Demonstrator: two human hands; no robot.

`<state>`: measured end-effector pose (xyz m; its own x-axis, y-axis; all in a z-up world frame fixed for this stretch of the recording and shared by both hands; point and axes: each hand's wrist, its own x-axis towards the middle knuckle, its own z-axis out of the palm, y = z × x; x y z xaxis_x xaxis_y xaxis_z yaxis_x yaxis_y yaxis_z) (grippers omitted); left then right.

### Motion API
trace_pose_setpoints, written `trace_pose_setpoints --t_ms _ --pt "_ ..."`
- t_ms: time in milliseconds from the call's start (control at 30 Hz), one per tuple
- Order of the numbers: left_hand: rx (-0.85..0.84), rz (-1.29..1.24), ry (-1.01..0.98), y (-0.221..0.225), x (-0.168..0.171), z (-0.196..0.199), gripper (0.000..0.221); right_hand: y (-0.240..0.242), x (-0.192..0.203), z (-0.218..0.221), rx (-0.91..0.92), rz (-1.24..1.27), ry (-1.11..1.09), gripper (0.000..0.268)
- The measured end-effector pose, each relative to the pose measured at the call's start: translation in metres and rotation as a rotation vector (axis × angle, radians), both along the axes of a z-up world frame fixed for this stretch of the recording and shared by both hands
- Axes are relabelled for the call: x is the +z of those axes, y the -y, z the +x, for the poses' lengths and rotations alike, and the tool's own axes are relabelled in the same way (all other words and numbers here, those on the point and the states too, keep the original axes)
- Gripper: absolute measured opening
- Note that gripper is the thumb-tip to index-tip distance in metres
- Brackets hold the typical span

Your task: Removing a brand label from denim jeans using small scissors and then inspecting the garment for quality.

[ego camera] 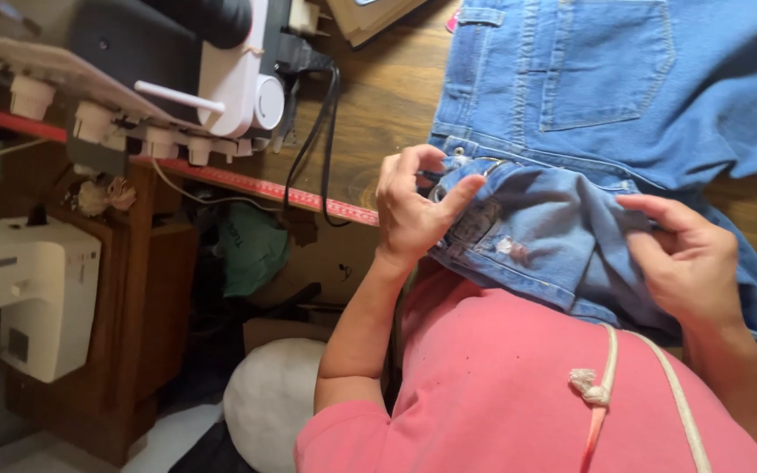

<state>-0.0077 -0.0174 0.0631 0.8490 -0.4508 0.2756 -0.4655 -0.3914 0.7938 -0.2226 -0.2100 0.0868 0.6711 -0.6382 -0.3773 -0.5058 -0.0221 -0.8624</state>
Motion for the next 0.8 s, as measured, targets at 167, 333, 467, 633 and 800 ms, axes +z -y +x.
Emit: trace_pose_setpoints --t_ms 167,333,467,633,800 --pt "-0.071 0.224 0.067 -0.003 0.006 -0.001 0.045 0.013 -0.003 0.001 -0.004 -0.152 -0.029 0.038" --pt "-0.154 0.339 -0.217 0.001 -0.011 0.019 0.051 0.05 -0.053 0.004 0.202 -0.582 -0.101 0.038" --pt "-0.188 0.518 -0.594 0.009 0.009 0.037 0.074 0.058 -0.063 0.006 0.334 -0.937 -0.026 0.015" --pt "-0.299 0.271 -0.515 -0.002 -0.016 0.054 0.031 0.073 -0.082 0.017 0.325 -0.999 -0.196 0.02" --pt "-0.351 0.529 -0.142 0.028 0.005 0.044 0.069 0.069 -0.092 0.02 0.306 -0.978 -0.306 0.029"
